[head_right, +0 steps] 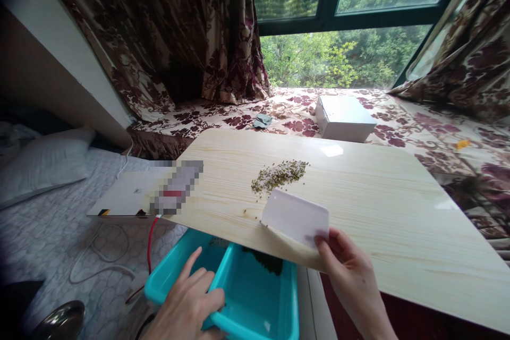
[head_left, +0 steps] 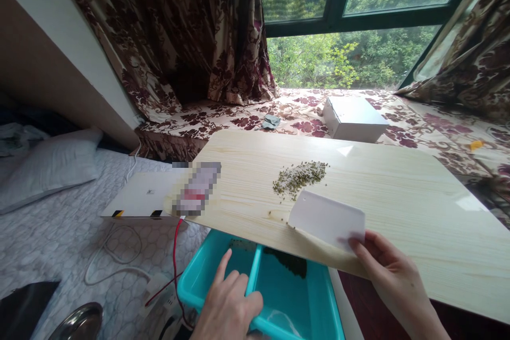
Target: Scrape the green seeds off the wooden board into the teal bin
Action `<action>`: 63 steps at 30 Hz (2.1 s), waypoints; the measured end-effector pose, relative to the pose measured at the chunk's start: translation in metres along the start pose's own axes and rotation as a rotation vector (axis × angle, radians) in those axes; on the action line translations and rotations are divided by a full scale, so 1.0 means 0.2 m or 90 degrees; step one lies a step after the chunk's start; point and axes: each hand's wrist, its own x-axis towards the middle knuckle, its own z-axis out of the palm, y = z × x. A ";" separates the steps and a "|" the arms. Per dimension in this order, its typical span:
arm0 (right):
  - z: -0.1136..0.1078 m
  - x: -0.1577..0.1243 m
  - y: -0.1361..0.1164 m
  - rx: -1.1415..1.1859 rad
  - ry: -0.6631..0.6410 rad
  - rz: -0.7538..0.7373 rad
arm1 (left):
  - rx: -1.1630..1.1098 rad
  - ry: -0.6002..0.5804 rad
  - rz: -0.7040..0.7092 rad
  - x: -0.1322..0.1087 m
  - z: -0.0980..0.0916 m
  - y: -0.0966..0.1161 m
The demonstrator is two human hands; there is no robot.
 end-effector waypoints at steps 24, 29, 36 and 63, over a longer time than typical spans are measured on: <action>0.06 -0.10 -0.03 0.016 -0.143 -0.043 | -0.042 -0.016 -0.079 -0.05 -0.04 -0.04; 0.08 0.02 -0.09 0.000 0.036 -0.037 | -0.038 -0.007 -0.076 -0.08 0.01 -0.05; 0.14 0.11 -0.12 -0.065 0.045 -0.086 | -0.011 -0.006 -0.044 -0.09 -0.02 -0.08; 0.21 0.10 -0.09 -0.053 -0.013 -0.135 | 0.012 -0.071 -0.072 -0.06 -0.09 -0.07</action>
